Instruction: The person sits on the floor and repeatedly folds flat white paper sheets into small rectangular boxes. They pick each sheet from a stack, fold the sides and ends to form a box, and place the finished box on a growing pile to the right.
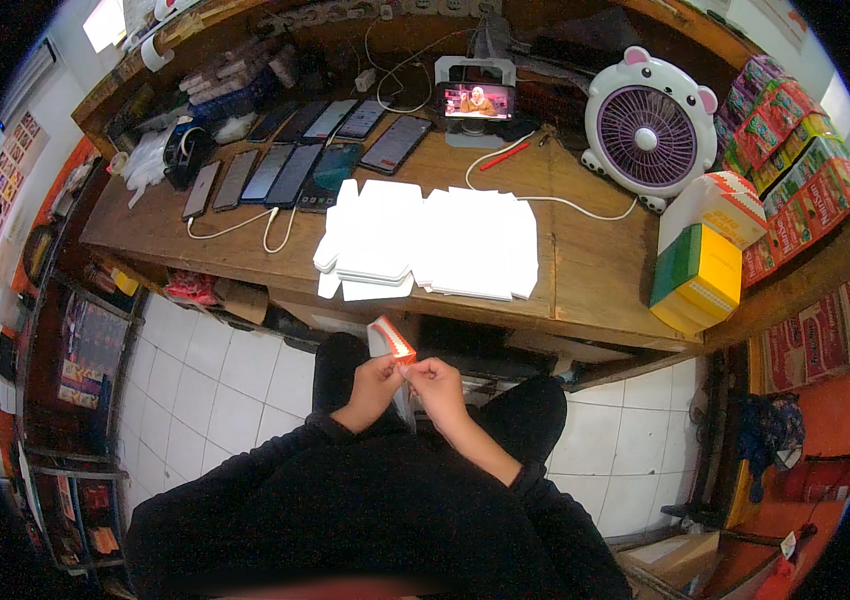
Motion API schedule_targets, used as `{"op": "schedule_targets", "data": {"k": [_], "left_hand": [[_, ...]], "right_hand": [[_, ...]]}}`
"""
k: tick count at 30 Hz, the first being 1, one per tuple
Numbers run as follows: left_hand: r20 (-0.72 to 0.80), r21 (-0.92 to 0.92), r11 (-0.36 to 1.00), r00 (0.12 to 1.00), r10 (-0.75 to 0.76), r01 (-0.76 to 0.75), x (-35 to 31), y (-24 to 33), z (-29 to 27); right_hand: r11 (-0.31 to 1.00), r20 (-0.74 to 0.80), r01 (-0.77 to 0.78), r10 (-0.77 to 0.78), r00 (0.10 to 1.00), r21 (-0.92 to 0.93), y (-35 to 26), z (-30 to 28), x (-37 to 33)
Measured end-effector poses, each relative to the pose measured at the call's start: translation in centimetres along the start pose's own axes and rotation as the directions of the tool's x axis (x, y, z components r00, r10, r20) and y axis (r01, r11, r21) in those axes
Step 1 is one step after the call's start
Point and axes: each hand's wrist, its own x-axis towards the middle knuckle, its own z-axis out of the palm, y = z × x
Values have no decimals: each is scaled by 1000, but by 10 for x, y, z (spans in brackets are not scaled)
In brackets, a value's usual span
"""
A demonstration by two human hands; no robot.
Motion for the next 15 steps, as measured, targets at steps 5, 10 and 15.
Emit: {"op": "schedule_targets", "data": {"k": [5, 10, 15], "left_hand": [[5, -48, 998, 1000, 30, -30, -5, 3, 9], [-12, -350, 935, 999, 43, -45, -7, -7, 11], [-35, -671, 730, 978, -207, 131, 9, -21, -3]], "right_hand": [[994, -168, 101, -107, 980, -44, 16, 13, 4], [850, -83, 282, -353, 932, -446, 12, 12, 3], [361, 285, 519, -533, 796, -775, 6, 13, -8]]}}
